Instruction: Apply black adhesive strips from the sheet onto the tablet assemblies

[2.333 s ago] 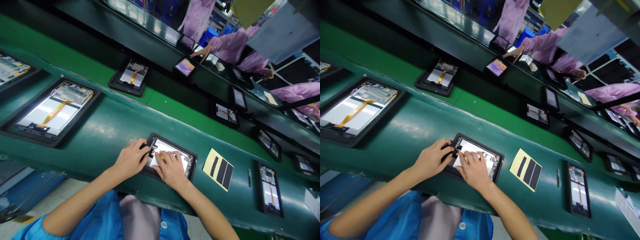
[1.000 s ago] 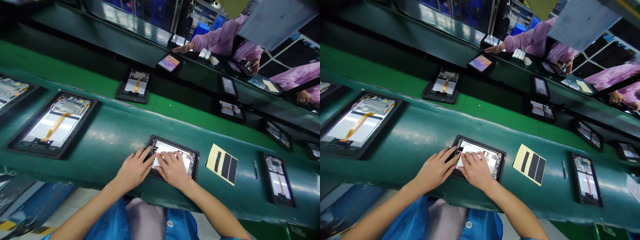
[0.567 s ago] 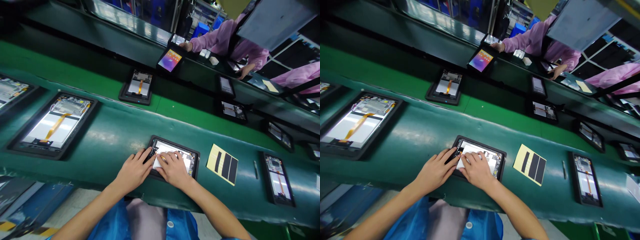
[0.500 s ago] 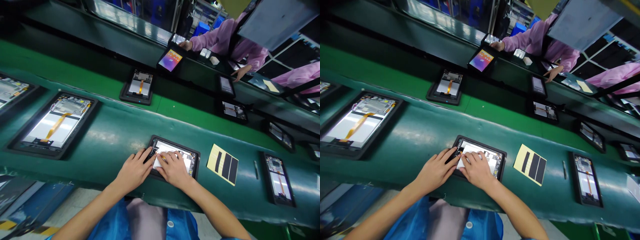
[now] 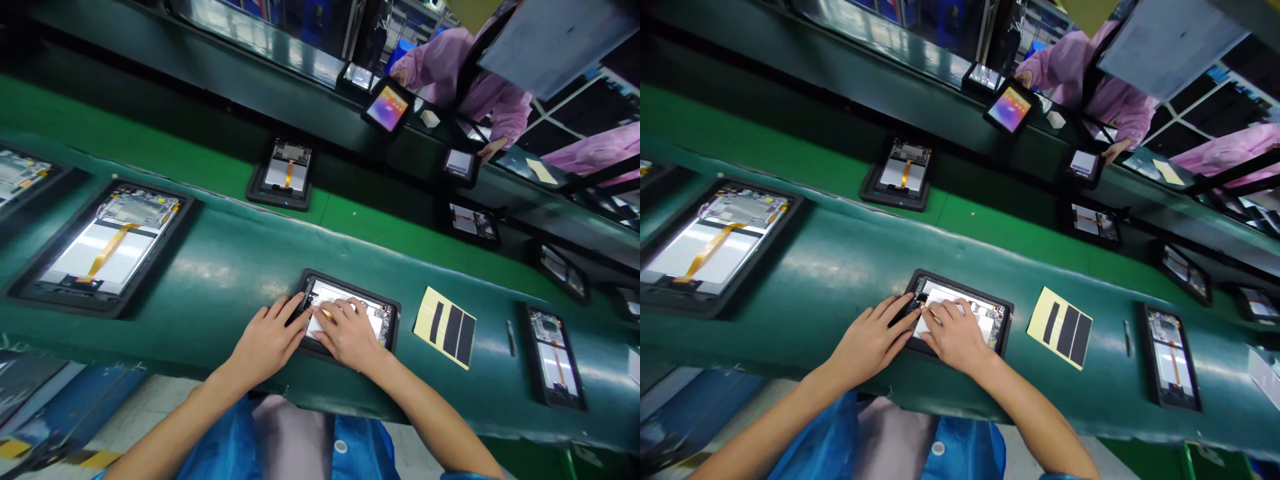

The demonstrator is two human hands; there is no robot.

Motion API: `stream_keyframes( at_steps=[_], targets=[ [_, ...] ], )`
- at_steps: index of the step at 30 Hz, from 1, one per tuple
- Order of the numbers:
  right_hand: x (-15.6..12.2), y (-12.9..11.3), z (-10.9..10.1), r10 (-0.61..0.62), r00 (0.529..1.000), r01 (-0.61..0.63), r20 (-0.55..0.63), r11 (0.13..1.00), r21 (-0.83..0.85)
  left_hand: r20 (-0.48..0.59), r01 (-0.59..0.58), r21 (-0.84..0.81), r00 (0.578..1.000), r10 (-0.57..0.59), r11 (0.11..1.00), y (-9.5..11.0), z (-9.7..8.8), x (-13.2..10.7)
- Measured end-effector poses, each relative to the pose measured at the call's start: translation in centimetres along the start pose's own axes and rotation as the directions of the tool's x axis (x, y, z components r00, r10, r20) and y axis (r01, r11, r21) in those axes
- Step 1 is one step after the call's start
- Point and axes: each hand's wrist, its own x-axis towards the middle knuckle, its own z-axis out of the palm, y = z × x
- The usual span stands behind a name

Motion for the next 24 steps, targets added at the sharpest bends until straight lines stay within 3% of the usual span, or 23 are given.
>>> stream_keyframes(
  at_steps=[13,24],
  targets=[
    [0.3,0.2,-0.3,-0.014,0.999,0.011,0.052,0.999,0.052,-0.026,0.02,-0.095,0.999,-0.023,0.995,-0.5,0.3,-0.5],
    [0.2,0.7,0.3,0.039,0.997,-0.03,-0.061,0.988,0.152,0.013,0.007,-0.149,1.0,-0.005,0.989,-1.2,0.4,-0.6]
  ],
)
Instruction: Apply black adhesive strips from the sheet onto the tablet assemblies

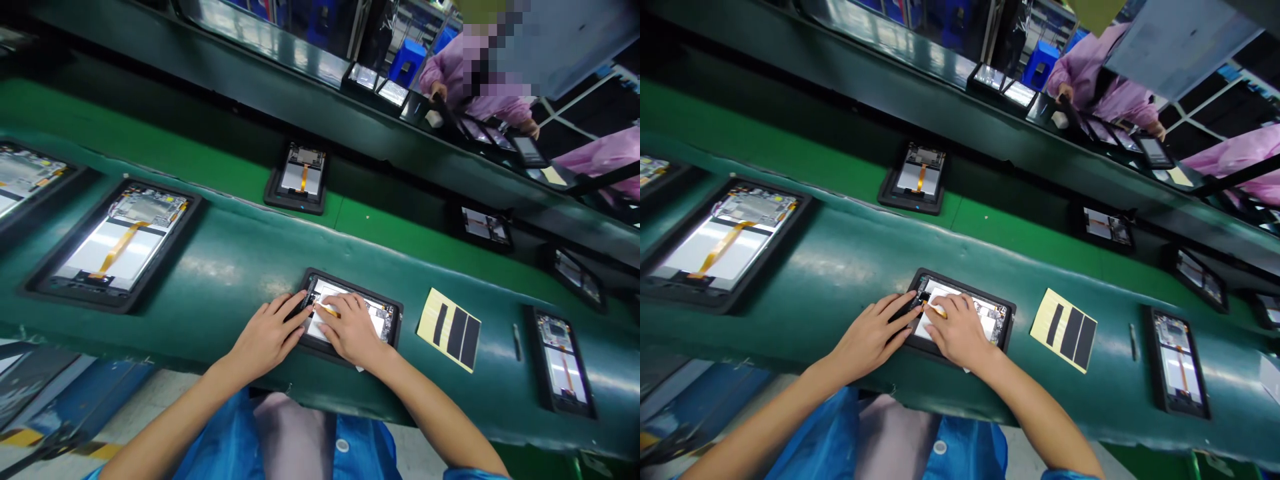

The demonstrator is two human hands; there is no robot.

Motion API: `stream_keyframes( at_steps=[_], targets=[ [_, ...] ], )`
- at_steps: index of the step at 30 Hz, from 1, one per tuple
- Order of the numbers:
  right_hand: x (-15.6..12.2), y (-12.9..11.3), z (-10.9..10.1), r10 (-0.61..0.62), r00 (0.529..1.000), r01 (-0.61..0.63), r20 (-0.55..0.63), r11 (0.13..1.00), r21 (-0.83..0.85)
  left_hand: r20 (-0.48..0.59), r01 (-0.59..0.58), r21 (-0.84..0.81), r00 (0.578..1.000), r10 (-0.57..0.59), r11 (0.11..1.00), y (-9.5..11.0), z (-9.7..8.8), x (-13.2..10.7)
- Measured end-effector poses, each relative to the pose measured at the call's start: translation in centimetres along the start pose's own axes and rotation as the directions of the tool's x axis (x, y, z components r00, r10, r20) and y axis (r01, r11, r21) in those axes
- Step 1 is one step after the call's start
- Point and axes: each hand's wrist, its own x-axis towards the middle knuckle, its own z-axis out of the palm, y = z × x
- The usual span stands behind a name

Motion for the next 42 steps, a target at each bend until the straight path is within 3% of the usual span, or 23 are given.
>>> stream_keyframes(
  at_steps=[7,10,13,16,19,20,23,28,32,37,42],
  targets=[
    [-0.1,-0.5,-0.6,0.016,0.999,-0.017,-0.037,1.0,-0.02,0.02,0.009,0.049,1.0,-0.01,0.999,0.4,0.2,0.2],
    [-1.7,-0.8,-1.8,0.055,0.993,-0.056,-0.104,0.998,-0.008,-0.01,-0.001,0.026,1.0,0.001,1.0,0.2,0.2,0.1],
    [-4.8,-0.1,-3.3,0.18,0.964,-0.176,-0.198,0.984,0.041,-0.056,-0.021,0.027,0.998,0.022,0.999,-0.2,0.1,0.4],
    [-9.2,2.5,-4.9,0.408,0.862,-0.395,-0.301,0.912,0.107,-0.106,-0.036,0.035,0.994,0.04,0.999,-0.1,0.3,1.7],
    [-13.7,6.8,-6.4,0.644,0.664,-0.628,-0.38,0.756,0.184,-0.131,-0.158,-0.009,0.979,0.155,0.987,1.2,0.7,4.3],
    [-15.0,8.4,-6.8,0.68,0.621,-0.67,-0.39,0.718,0.188,-0.126,-0.214,-0.03,0.97,0.209,0.976,2.0,0.9,5.4],
    [-17.6,12.6,-7.7,0.732,0.56,-0.737,-0.389,0.654,0.169,-0.062,-0.364,-0.104,0.931,0.359,0.926,5.5,1.9,9.7],
    [-18.3,15.9,-7.4,0.751,0.588,-0.765,-0.301,0.637,0.094,0.139,-0.506,-0.152,0.84,0.525,0.849,12.4,4.7,17.1],
    [-18.1,16.6,-6.6,0.747,0.611,-0.767,-0.26,0.641,0.038,0.186,-0.516,-0.154,0.822,0.538,0.842,16.0,7.7,20.8],
    [-18.2,17.1,-6.4,0.744,0.628,-0.762,-0.227,0.647,0.011,0.247,-0.467,-0.146,0.837,0.489,0.872,17.5,10.4,22.3],
    [-18.0,17.6,-6.8,0.752,0.629,-0.768,-0.196,0.641,-0.008,0.268,-0.441,-0.128,0.847,0.459,0.888,17.8,10.7,22.4]
  ],
)
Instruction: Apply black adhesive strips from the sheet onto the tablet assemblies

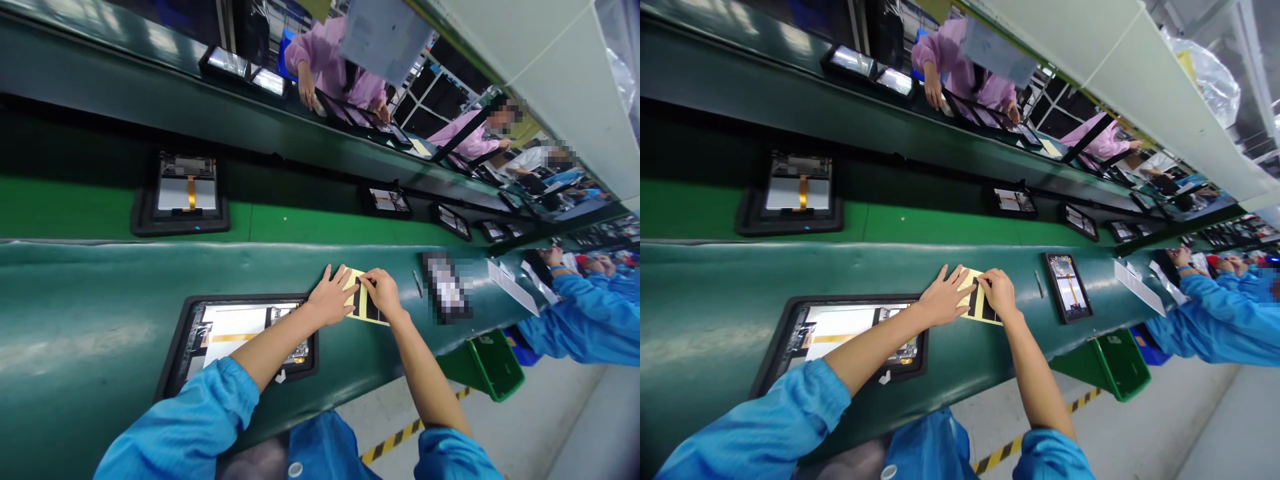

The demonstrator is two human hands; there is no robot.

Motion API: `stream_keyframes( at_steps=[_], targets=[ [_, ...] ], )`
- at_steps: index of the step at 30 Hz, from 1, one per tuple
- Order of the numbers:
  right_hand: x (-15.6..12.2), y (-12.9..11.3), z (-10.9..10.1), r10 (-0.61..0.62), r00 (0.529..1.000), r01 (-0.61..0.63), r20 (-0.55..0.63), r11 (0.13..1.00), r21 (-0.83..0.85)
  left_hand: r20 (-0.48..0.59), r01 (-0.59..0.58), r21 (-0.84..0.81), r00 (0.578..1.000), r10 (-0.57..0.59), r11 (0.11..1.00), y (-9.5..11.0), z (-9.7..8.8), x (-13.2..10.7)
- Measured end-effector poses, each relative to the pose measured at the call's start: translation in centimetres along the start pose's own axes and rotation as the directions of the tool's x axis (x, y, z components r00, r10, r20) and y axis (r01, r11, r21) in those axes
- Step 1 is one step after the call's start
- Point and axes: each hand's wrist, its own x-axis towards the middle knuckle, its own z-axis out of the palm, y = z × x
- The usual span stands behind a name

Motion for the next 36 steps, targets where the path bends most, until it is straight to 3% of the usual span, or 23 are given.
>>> stream_keyframes(
  at_steps=[11,17,22,26,31,36],
  targets=[
    [0.0,-1.5,-0.3,0.03,0.998,-0.019,0.056,0.981,-0.192,-0.011,0.014,-0.017,1.0,-0.014,1.0,0.3,0.6,0.3],
    [0.6,-3.4,-1.9,0.012,1.0,-0.006,0.027,0.976,-0.219,-0.052,0.015,-0.074,0.998,-0.019,0.997,0.5,1.0,0.4],
    [1.6,-5.4,-4.3,-0.036,0.998,0.029,-0.049,0.989,-0.145,-0.143,0.006,-0.184,0.989,-0.032,0.983,0.4,0.9,0.3],
    [1.5,-7.7,-6.0,-0.095,0.992,0.092,-0.079,0.995,-0.045,-0.281,0.0,-0.309,0.955,-0.091,0.951,-0.4,-0.3,-0.3],
    [0.3,-11.8,-6.7,-0.194,0.978,0.205,-0.071,0.953,0.224,-0.431,0.027,-0.452,0.869,-0.244,0.892,-3.7,-3.2,-4.5],
    [-1.7,-17.7,-4.1,-0.356,0.933,0.291,0.054,0.835,0.467,-0.511,0.114,-0.51,0.757,-0.407,0.853,-8.5,-6.9,-13.8]
  ],
)
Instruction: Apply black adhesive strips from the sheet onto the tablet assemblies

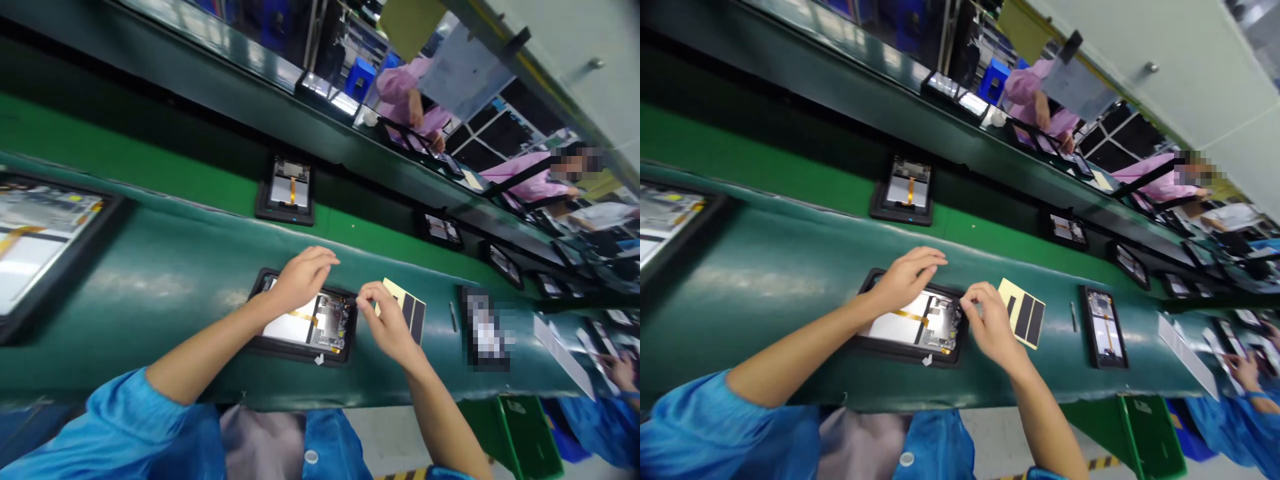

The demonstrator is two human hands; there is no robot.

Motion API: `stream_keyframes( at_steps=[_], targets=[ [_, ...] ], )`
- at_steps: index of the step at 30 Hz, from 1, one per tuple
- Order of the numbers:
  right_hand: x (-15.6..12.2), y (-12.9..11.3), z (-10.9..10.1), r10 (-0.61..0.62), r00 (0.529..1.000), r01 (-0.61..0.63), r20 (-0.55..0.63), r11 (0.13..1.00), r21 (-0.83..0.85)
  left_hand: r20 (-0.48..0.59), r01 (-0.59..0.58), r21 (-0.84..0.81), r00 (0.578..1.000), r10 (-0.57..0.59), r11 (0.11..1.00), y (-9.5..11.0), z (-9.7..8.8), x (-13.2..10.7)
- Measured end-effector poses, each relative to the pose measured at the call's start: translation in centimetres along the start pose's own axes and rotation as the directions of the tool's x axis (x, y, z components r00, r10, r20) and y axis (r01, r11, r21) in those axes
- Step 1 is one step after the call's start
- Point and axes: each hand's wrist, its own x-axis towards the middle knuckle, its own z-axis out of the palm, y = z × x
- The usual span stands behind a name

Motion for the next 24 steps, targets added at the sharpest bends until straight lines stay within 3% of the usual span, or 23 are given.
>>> stream_keyframes(
  at_steps=[3,7,10,14,24],
  targets=[
    [0.3,-2.3,4.2,-0.072,0.983,0.064,0.166,0.996,0.055,-0.102,0.104,0.05,0.99,-0.098,0.993,-1.7,-4.9,-3.6],
    [0.9,-4.5,9.2,-0.134,0.95,0.133,0.284,0.991,0.023,-0.19,0.185,0.148,0.969,-0.156,0.972,-2.7,-7.4,-9.2],
    [1.8,-5.0,11.7,-0.135,0.94,0.157,0.314,0.987,-0.045,-0.19,0.201,0.224,0.969,-0.16,0.954,-2.5,-7.5,-12.7],
    [2.9,-4.8,13.4,-0.1,0.955,0.138,0.277,0.983,-0.12,-0.171,0.199,0.298,0.973,-0.153,0.933,-1.8,-7.2,-15.3],
    [3.5,-3.8,14.0,-0.086,0.979,0.113,0.184,0.983,-0.143,-0.035,0.053,0.44,0.999,-0.042,0.897,-1.1,-6.6,-16.8]
  ],
)
